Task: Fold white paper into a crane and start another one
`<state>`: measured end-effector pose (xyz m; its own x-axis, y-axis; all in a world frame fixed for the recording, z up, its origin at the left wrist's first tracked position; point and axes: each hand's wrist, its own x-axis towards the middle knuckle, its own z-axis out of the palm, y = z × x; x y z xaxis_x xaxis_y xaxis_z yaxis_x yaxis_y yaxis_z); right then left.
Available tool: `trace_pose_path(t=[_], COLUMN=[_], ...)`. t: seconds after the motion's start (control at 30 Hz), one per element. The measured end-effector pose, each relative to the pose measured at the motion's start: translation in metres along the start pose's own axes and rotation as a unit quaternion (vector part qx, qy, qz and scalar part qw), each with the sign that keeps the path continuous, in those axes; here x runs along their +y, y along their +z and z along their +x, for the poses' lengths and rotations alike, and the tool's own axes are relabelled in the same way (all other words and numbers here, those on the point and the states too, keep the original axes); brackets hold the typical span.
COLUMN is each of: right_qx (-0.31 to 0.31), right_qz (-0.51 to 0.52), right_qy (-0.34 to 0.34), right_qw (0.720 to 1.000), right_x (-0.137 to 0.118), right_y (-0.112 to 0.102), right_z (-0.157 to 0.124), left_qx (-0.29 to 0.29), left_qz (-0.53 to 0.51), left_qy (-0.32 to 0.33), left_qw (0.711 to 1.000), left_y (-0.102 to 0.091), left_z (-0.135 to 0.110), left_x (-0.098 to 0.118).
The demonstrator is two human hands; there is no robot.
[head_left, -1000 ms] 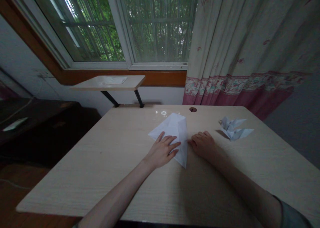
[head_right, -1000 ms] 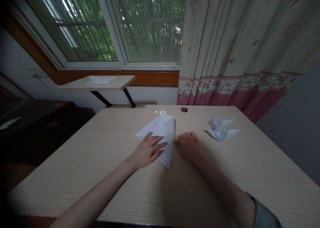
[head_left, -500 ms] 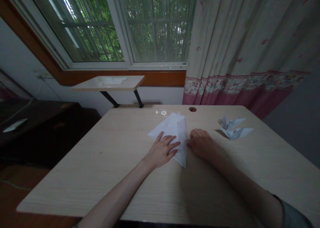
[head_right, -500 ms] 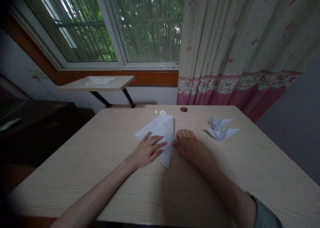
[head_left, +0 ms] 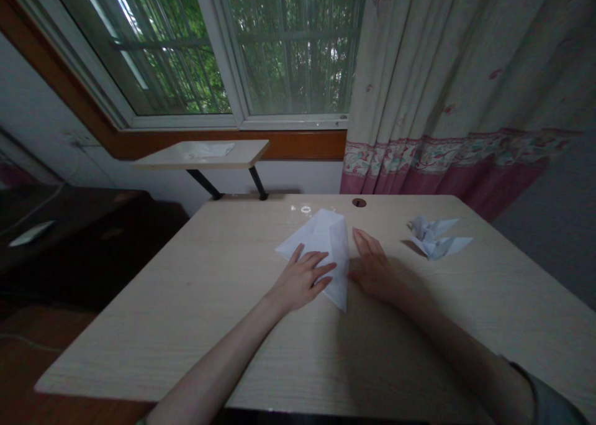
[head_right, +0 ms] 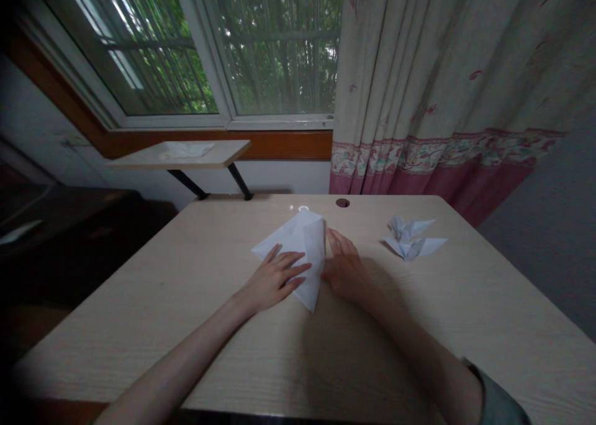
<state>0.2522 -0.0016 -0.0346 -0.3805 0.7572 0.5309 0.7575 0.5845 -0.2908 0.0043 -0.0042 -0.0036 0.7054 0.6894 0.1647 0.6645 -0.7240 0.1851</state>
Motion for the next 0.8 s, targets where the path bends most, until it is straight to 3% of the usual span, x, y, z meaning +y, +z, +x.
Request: trace_pose_path(t=[0.27, 0.47, 0.8], right_qx=[-0.041, -0.03, -0.085], right_qz=[0.048, 0.066, 0.113], right_qy=[0.012, -0.013, -0.034], right_qw=[0.998, 0.997, 0.989], right_x=[0.0022, -0.0002, -0.0044], right_y=[0.005, 0.0069, 0.0064], right_z=[-0.0065, -0.0071, -0.0065], left_qx=[-0.002, -0.003, -0.002], left_qz=[-0.008, -0.014, -0.022], left_qy=[0.001, -0.003, -0.004], left_qw=[1.0, 1.0, 1.0], left_y=[-0.0001, -0.0009, 0.0009], left_z=[-0.0003, -0.0006, -0.001], left_x=[-0.0004, 0.0002, -0.0013])
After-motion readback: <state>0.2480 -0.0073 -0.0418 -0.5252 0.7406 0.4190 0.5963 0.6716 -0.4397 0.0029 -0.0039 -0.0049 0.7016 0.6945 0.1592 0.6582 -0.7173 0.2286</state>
